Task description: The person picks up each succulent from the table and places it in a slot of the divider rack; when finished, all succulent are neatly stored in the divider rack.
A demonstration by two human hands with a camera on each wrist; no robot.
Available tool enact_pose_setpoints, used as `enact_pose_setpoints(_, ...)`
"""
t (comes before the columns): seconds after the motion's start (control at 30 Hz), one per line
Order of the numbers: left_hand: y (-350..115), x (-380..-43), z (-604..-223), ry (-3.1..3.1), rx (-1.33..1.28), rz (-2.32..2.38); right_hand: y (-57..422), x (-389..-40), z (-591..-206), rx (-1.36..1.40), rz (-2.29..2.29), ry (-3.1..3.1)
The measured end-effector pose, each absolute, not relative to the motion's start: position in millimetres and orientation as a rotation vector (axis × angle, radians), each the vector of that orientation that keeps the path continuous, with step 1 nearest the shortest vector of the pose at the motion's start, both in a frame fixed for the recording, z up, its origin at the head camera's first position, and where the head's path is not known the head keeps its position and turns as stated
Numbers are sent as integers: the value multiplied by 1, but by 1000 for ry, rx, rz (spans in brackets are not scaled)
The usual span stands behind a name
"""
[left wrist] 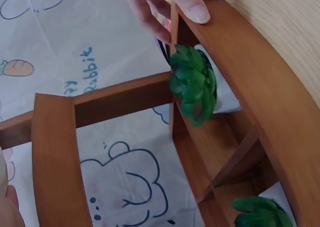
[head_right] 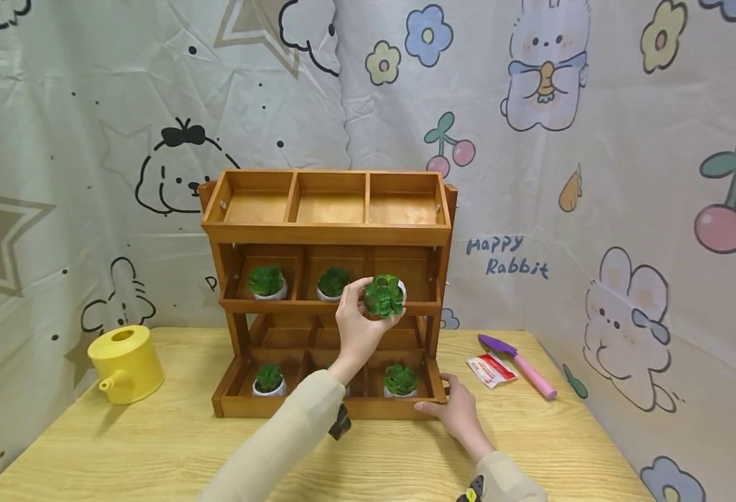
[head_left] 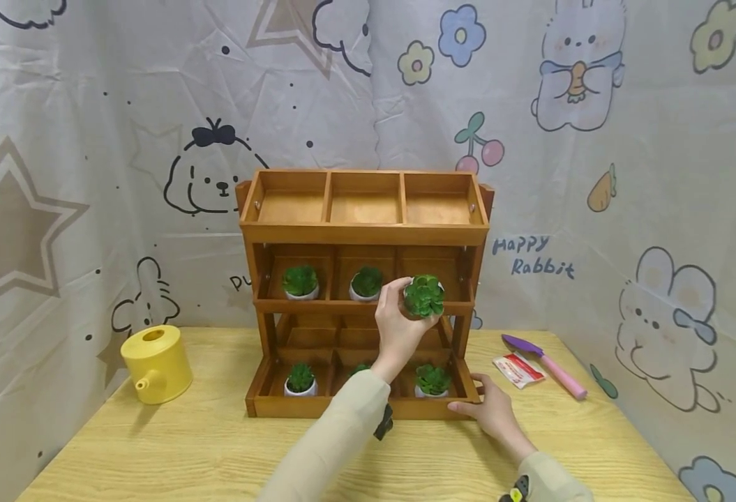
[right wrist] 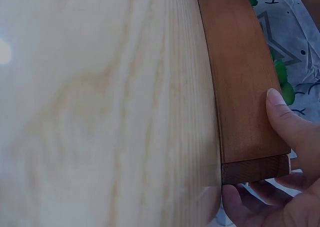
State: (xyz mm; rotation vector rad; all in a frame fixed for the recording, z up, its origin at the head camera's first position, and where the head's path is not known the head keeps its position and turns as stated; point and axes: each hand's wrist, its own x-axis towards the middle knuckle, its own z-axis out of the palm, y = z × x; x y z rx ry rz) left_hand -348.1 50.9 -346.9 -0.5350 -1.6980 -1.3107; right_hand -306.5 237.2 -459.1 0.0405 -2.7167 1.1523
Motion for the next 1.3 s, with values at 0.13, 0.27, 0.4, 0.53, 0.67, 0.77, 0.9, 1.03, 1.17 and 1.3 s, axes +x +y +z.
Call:
enact_pose_setpoints(0.13, 56, -353, -347, -1705, -517, -1330, 238, -307, -458, 44, 1154, -2712)
enact_pose_setpoints(0.27, 59, -355, -346, -1709, -496, -1332, 237, -307, -458, 53, 1159, -2706)
enact_pose_setpoints(0.4, 58, -359, -342, -1732, -465, -1320, 236, -308, -459, 53, 1169, -2698)
enact_pose_setpoints(0.53, 57, -362, -337, -1760, -453, -1304, 236, -310, -460, 56, 1173, -2689)
enact_pose_setpoints(0.67, 58, -364, -335, -1783, -466, -1287, 236, -311, -462, 40, 1176, -2687)
enact_pose_setpoints(0.77, 59, -365, -336, -1798, -463, -1282, 235, -311, -464, 31, 1197, -2688)
enact_pose_setpoints(0.9, 61, -368, -338, -1805, -450, -1277, 234, -311, -464, 41, 1209, -2686)
enact_pose_setpoints(1.03, 62, -371, -338, -1810, -437, -1267, 235, -311, -465, 34, 1193, -2688)
enact_pose_setpoints(1.17, 65, -373, -336, -1829, -440, -1268, 237, -310, -465, 27, 1186, -2692)
enact_pose_setpoints(1.3, 70, -373, -335, -1878, -441, -1267, 237, -310, -464, 26, 1190, -2682)
